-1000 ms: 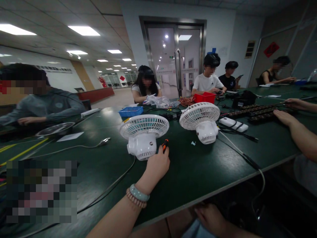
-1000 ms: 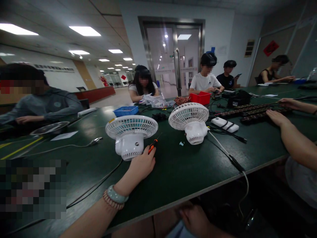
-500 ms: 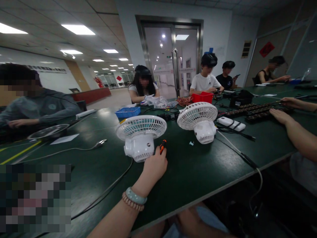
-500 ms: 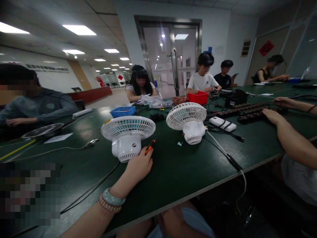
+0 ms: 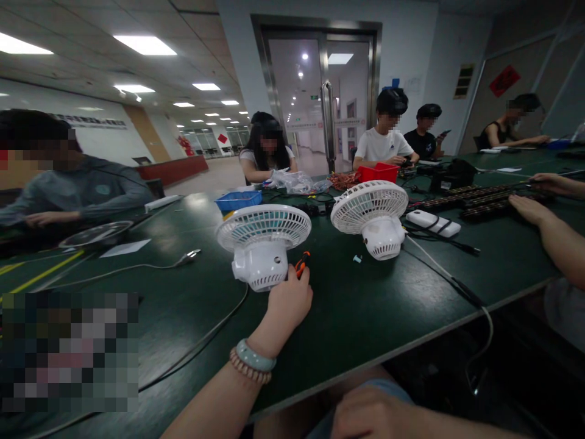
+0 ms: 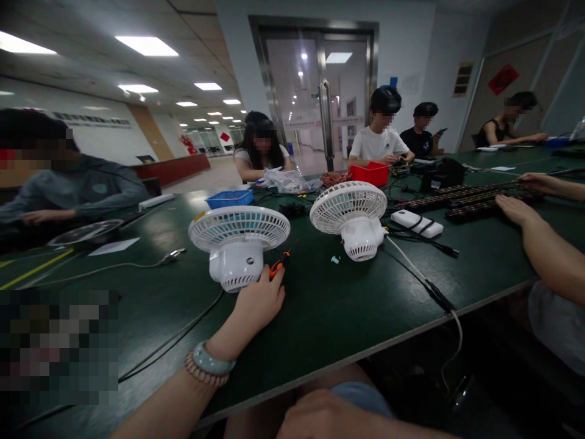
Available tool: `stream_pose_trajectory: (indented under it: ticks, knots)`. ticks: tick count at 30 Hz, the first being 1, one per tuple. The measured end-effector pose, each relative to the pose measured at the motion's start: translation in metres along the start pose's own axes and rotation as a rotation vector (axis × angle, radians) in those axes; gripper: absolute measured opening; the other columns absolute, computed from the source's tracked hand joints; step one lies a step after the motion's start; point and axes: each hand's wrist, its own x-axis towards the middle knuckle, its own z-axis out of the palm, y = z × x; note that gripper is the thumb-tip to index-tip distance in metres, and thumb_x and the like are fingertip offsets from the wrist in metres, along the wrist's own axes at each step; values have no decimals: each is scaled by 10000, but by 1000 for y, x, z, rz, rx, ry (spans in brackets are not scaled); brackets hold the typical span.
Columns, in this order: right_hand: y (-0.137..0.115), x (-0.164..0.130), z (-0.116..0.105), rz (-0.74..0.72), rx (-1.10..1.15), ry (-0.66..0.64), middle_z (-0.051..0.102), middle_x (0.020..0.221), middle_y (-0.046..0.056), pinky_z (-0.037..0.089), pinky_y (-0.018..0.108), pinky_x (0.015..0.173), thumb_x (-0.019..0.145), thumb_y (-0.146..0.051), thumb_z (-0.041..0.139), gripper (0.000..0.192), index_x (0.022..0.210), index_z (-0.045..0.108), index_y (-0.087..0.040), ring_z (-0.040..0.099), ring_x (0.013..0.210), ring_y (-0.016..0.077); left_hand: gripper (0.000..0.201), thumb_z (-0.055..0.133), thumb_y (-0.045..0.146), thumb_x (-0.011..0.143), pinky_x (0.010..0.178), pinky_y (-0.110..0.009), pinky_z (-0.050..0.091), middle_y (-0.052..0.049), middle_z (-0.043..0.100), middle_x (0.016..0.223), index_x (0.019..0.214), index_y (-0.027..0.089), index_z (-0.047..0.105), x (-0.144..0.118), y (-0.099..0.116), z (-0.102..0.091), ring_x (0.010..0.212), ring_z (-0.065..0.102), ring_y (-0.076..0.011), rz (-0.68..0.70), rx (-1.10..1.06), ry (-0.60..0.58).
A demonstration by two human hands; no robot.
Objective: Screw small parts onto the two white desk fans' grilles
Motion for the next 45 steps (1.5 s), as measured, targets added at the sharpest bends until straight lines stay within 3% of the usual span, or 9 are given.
stream_pose_trajectory:
  ticks: [3, 6, 10, 13, 17, 24, 35, 40, 45]
  knots:
    - [14, 32, -67, -3, -185, 128, 606, 775, 16, 421, 254, 710, 869, -262, 401, 212, 832, 602, -207, 547, 756, 116, 473, 310, 311, 868, 608, -374, 505, -235, 405, 1262, 1322, 188, 357, 0, 2, 0, 784, 627, -250, -3, -1, 6]
    - [61, 72, -102, 222, -369, 176, 586, 873, 66, 414, 299, 780, 835, -218, 402, 214, 859, 609, -169, 522, 852, 156, 452, 288, 280, 871, 617, -369, 500, -206, 491, 1122, 1297, 165, 387, -1, 3, 0, 752, 625, -236, -3, -17, -18]
    - [130, 98, -97, 482, -392, 161, 563, 1026, 100, 406, 293, 858, 816, -140, 388, 277, 999, 596, -127, 491, 967, 161, 451, 299, 296, 866, 614, -363, 496, -168, 515, 1022, 1283, 152, 393, -2, 3, 1, 749, 617, -232, -25, -31, -25]
    - [154, 93, -80, 406, -314, 39, 484, 1239, 100, 341, 331, 977, 775, -128, 455, 430, 1201, 511, -149, 400, 1155, 181, 448, 304, 275, 865, 603, -335, 489, -163, 519, 1019, 1283, 135, 379, -4, 5, 3, 763, 611, -224, -40, -36, -2]
    - [162, 85, -69, 365, -238, -19, 379, 1370, 89, 219, 405, 1069, 751, -117, 462, 542, 1291, 434, -163, 253, 1293, 202, 393, 331, 245, 858, 645, -315, 481, -152, 541, 1013, 1218, 133, 439, -9, 9, 3, 853, 586, -229, -13, -48, 34]
    - [171, 82, -62, 337, -110, -28, 463, 1193, 105, 379, 381, 937, 746, -176, 546, 470, 1214, 510, -191, 435, 1107, 205, 304, 370, 183, 832, 786, -345, 444, -143, 577, 961, 1072, 106, 540, -12, 4, 0, 903, 548, -228, 107, -60, 81]
    - [168, 85, -61, 397, -174, -27, 544, 964, 89, 415, 342, 831, 742, -136, 551, 156, 898, 559, -137, 488, 955, 187, 336, 358, 171, 830, 617, -289, 455, -58, 593, 876, 1119, 208, 525, -12, -19, -13, 740, 583, -177, 173, -193, 125]
    - [162, 85, -59, 444, -220, -6, 545, 1102, 112, 370, 414, 903, 814, -217, 517, 327, 1137, 512, -169, 448, 1104, 222, 353, 406, 129, 796, 825, -325, 448, -84, 580, 1026, 1117, 178, 545, -5, -53, -18, 958, 537, -192, 299, -287, 458]
    - [148, 89, -56, 454, -225, 18, 532, 1174, 102, 290, 483, 965, 843, -327, 499, 372, 1190, 487, -192, 377, 1193, 242, 382, 486, 131, 726, 908, -413, 395, -89, 531, 1099, 1097, 190, 553, 5, -84, -10, 1029, 479, -231, 146, -340, 772]
